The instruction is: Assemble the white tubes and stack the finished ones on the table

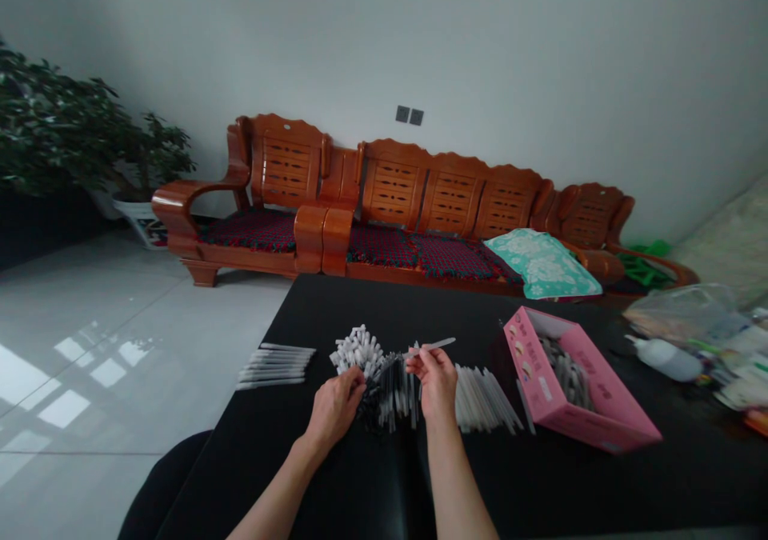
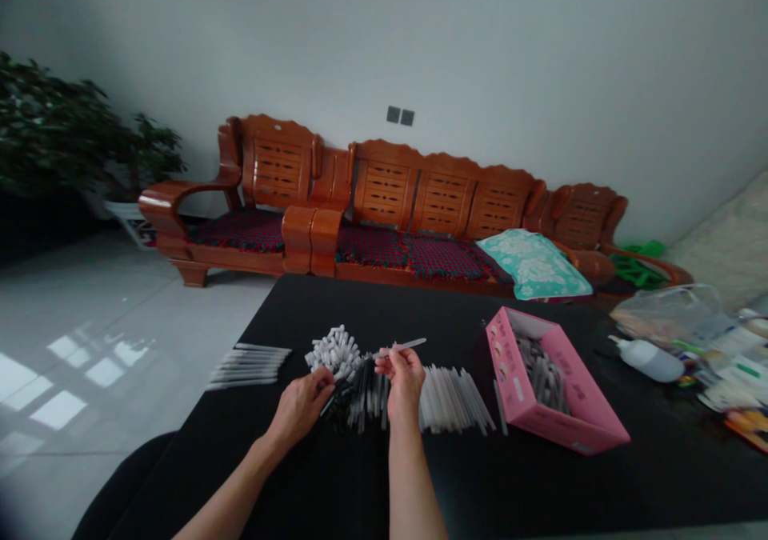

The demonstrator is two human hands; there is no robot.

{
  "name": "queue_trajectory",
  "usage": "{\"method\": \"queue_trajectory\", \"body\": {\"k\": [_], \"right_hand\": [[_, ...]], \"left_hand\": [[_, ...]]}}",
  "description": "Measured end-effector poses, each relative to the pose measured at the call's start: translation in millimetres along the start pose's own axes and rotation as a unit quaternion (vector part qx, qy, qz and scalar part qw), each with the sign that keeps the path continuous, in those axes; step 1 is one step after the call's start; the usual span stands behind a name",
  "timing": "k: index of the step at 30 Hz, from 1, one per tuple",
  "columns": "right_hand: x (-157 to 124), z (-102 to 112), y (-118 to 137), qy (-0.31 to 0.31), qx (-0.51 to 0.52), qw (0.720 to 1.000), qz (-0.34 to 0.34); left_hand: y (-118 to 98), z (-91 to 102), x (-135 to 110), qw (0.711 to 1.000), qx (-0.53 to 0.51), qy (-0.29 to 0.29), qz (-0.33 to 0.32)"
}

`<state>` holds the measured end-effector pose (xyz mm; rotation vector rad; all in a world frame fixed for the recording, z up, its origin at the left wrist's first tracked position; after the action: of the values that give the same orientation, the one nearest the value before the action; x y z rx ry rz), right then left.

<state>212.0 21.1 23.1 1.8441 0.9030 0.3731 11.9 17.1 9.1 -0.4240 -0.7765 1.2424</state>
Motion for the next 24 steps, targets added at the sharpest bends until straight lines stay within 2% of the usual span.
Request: {"method": "queue_trajectory", "body": {"k": [8,11,14,17,21,24], "right_hand": [[-3,-2,0,0.017,-0.004,1.0,-0.002],[-3,-1,-2,0.019,-0.012,1.0,0.001],[-3,-1,-5,0.022,-0.027,0.999,-0.008],[-7,-3,-8,0.031,-0.029,0.999,-0.028],[-19,-12,-18,0.053,-0.026,0.995,-0.074],[-31,-19,-28,0.057,-0.024,0.992,-0.114]], "left_hand": [[-6,4.3,2,1.0,0.021,0.013,0.002],[-8,5.8,2,1.0,0.01,0.001,0.009],[-10,8.0,3,0.999,-0.033,-0.033,0.005],[-12,6.7,5,0.991,-0.123,-0.047,0.007],[-13,-7.5,8,0.958,-0.276,-0.073,0.041],[-14,-24.1,8,0.907,-0.393,-0.115,0.099]]}}
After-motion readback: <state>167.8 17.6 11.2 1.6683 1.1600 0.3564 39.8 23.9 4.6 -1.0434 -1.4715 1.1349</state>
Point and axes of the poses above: each hand's wrist, its own x-axis towards the middle knuckle, its own z-axis out of the back of the hand, y = z × x, the point moved 1 cm from there along x, towards the middle knuckle, and after that the axes turned 14 degrees about -y, right-handed, at the moved point
